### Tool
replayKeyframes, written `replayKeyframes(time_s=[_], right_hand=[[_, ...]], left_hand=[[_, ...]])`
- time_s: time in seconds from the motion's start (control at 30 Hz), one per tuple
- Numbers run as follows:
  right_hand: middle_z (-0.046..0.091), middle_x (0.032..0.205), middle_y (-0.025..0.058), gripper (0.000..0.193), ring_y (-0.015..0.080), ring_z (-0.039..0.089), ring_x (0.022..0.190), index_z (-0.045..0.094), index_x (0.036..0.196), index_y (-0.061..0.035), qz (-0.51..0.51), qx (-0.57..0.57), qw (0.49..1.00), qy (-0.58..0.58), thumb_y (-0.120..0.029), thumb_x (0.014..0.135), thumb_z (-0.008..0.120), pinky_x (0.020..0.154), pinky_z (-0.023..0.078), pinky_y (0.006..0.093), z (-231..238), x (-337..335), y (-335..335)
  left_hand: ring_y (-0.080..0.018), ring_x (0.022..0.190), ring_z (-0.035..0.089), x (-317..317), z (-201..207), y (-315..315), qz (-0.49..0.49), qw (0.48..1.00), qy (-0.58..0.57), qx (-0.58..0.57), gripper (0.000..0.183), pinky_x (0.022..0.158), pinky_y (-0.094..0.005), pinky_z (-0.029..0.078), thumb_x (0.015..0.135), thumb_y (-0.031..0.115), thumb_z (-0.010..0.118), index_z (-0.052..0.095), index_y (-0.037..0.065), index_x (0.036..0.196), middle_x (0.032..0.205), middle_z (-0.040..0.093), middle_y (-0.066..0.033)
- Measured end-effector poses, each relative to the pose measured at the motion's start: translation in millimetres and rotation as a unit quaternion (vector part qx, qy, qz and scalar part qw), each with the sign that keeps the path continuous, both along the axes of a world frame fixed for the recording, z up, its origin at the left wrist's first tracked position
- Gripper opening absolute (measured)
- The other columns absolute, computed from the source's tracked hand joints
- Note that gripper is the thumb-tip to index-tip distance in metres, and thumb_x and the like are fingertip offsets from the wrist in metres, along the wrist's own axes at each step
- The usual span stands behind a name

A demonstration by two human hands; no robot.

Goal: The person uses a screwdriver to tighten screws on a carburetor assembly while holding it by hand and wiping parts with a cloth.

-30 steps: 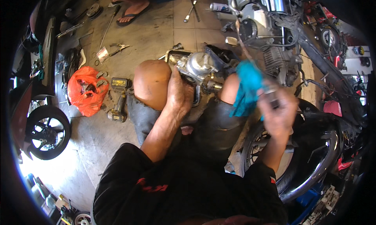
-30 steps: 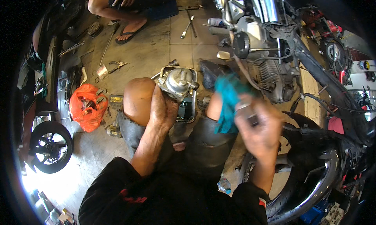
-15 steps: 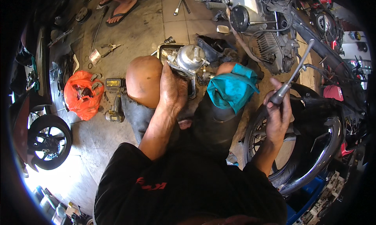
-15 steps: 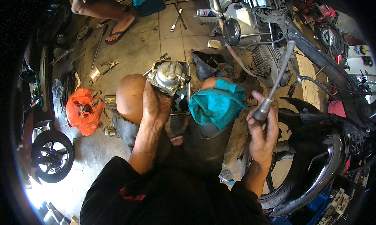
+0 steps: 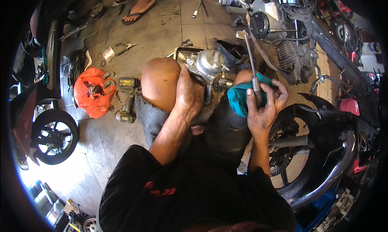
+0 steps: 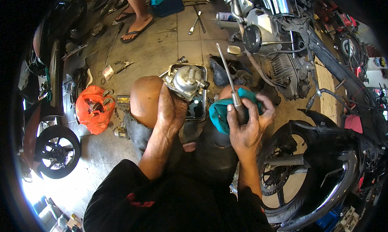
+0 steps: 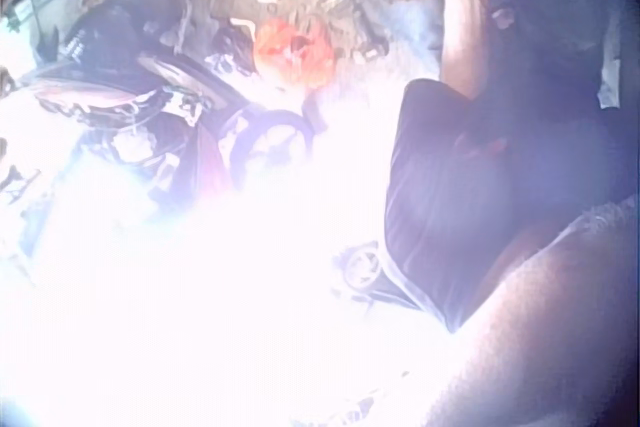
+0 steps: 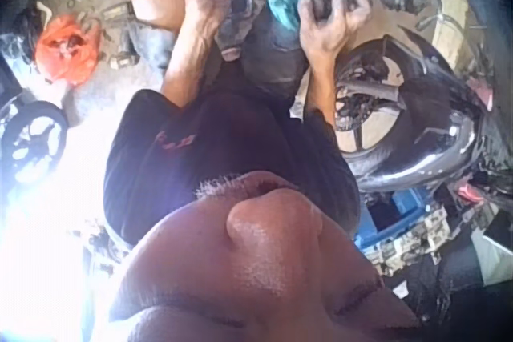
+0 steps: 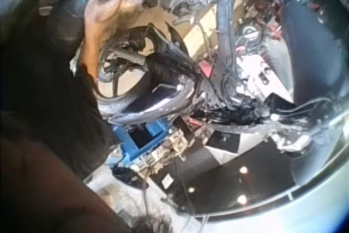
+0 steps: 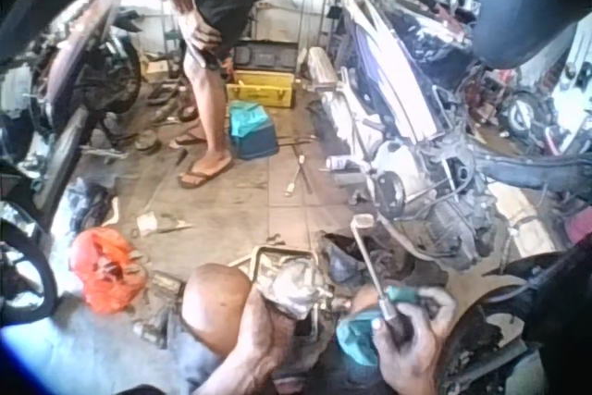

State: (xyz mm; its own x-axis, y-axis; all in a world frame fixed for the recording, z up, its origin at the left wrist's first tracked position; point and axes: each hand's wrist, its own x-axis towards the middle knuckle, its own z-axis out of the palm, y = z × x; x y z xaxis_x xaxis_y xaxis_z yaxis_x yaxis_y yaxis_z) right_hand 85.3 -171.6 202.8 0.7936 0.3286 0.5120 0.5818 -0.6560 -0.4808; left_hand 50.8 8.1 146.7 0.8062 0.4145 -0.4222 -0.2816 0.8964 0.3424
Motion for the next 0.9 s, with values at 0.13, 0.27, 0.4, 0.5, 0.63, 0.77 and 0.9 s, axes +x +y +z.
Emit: replayKeyframes(time_s=[0.13,0.27,0.4,0.5,0.63,0.77,0.9], right_hand=[[0.056,0.107,0.0157,0.031,0.0337,0.052,0.102,0.060,0.100,-0.0034,0.003,-0.008,1.000,0.029,-0.020,0.077,0.073,0.092,0.037,0.0440,-13.5,9.1,-4.4],[0.058,0.095,0.0136,0.029,0.0284,0.055,0.090,0.061,0.097,0.0006,0.010,0.045,0.996,0.070,-0.020,0.079,0.073,0.081,0.042,0.0378,-8.1,11.4,2.6],[0.061,0.090,0.0121,0.026,0.0228,0.056,0.083,0.062,0.096,0.0048,-0.054,0.096,0.985,0.130,-0.017,0.083,0.067,0.077,0.045,0.0338,7.6,4.8,-29.8],[0.059,0.091,0.0134,0.036,0.0257,0.056,0.086,0.064,0.098,0.0075,0.004,0.129,0.987,0.096,-0.025,0.083,0.066,0.080,0.044,0.0348,32.0,-5.0,-69.7],[0.051,0.086,0.0088,0.049,0.0224,0.050,0.086,0.068,0.093,0.0041,0.073,-0.050,0.983,0.161,-0.041,0.074,0.073,0.075,0.041,0.0344,56.5,-14.8,-99.0],[0.052,0.089,0.0110,0.037,0.0230,0.052,0.086,0.067,0.099,0.0040,0.024,-0.035,0.982,0.184,-0.020,0.073,0.077,0.078,0.042,0.0330,18.3,-41.3,-65.5],[0.058,0.096,0.0158,0.042,0.0294,0.056,0.094,0.060,0.111,0.0037,-0.045,-0.014,0.991,0.128,-0.021,0.080,0.073,0.082,0.045,0.0387,-9.1,-58.8,-47.7]], left_hand=[[-0.0203,0.111,0.056,-1.0,-3.6,0.5,-0.012,1.000,0.005,0.003,0.037,0.096,-0.0383,0.047,0.101,0.028,0.032,0.049,0.004,0.125,0.124,0.056,-0.0089],[-0.0206,0.118,0.050,-3.1,-1.8,5.9,-0.017,1.000,0.003,0.006,0.045,0.105,-0.0362,0.037,0.102,0.035,0.029,0.043,0.002,0.130,0.128,0.052,-0.0108],[-0.0197,0.117,0.050,-5.1,8.0,5.1,-0.016,1.000,0.005,-0.021,0.045,0.104,-0.0359,0.038,0.102,0.035,0.029,0.043,0.001,0.129,0.128,0.052,-0.0106],[-0.0192,0.113,0.054,-3.2,-7.6,4.5,-0.006,1.000,-0.007,-0.023,0.037,0.098,-0.0356,0.045,0.101,0.031,0.035,0.048,0.006,0.126,0.123,0.055,-0.0072],[-0.0191,0.112,0.055,-4.6,-1.9,8.0,-0.005,1.000,-0.002,-0.021,0.038,0.098,-0.0354,0.045,0.101,0.032,0.035,0.048,0.006,0.125,0.121,0.057,-0.0072],[-0.0175,0.109,0.055,-4.8,-7.4,6.1,-0.007,0.999,0.025,0.023,0.039,0.096,-0.0341,0.045,0.101,0.033,0.035,0.049,0.002,0.122,0.118,0.058,-0.0080],[-0.0166,0.103,0.055,-2.6,-8.3,1.5,-0.026,0.992,0.055,0.115,0.041,0.093,-0.0330,0.044,0.099,0.033,0.038,0.052,-0.002,0.116,0.112,0.058,-0.0099]])
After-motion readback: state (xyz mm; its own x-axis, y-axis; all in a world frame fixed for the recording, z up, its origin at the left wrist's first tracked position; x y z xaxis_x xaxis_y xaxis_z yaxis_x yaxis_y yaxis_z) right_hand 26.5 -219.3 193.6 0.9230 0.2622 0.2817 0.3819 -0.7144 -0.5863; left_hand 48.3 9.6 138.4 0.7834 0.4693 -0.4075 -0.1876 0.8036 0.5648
